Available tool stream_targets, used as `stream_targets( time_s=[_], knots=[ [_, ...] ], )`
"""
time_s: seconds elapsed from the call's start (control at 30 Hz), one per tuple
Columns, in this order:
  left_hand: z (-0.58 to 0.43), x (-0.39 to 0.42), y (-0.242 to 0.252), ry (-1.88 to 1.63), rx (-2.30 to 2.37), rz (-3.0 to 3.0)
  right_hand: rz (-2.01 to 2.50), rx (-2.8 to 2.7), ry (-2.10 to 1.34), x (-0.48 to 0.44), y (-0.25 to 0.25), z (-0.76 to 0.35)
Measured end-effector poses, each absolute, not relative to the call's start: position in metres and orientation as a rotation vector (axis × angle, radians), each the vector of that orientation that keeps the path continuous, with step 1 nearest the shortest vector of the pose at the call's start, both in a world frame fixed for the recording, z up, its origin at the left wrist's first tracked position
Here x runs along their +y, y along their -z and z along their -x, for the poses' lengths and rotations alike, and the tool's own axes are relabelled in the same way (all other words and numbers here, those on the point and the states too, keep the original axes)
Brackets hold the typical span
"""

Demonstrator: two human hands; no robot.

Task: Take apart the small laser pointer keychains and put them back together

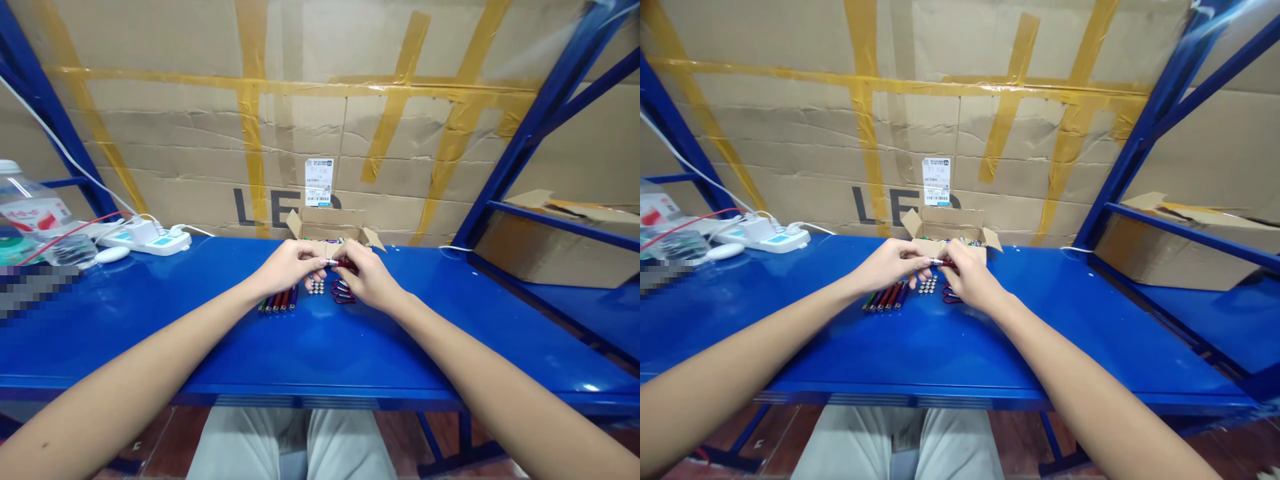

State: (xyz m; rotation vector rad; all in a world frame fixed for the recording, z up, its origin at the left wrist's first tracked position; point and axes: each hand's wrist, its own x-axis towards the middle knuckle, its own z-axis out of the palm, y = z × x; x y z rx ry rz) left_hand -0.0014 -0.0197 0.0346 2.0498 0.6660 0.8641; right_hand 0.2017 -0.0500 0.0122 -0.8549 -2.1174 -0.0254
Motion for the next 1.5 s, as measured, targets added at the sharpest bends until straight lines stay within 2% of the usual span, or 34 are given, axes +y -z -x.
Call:
stream_targets(
  time_s=[0.2, 0.33, 0.63, 0.97, 1.27, 1.5],
  knots=[
    [0.003, -0.021, -0.031, -0.943, 0.701, -2.435, 0.770, -2.193, 0.038, -0.053, -0.014, -0.204],
    [0.004, -0.022, -0.027, -1.027, 0.655, -2.791, 0.859, -2.143, -0.124, -0.055, -0.017, -0.201],
    [0.005, -0.020, -0.023, -0.956, 0.497, -3.254, 1.014, -1.730, -1.349, -0.058, -0.022, -0.200],
    [0.005, -0.028, -0.032, -1.005, 0.252, -3.467, 0.769, -1.361, -2.154, -0.050, -0.021, -0.211],
    [0.004, -0.035, -0.039, -1.095, 0.071, -3.454, 0.618, -1.348, -2.350, -0.046, -0.020, -0.215],
    [0.005, -0.026, -0.034, -1.046, 0.231, -3.318, 0.676, -1.292, -2.269, -0.049, -0.023, -0.211]
  ],
)
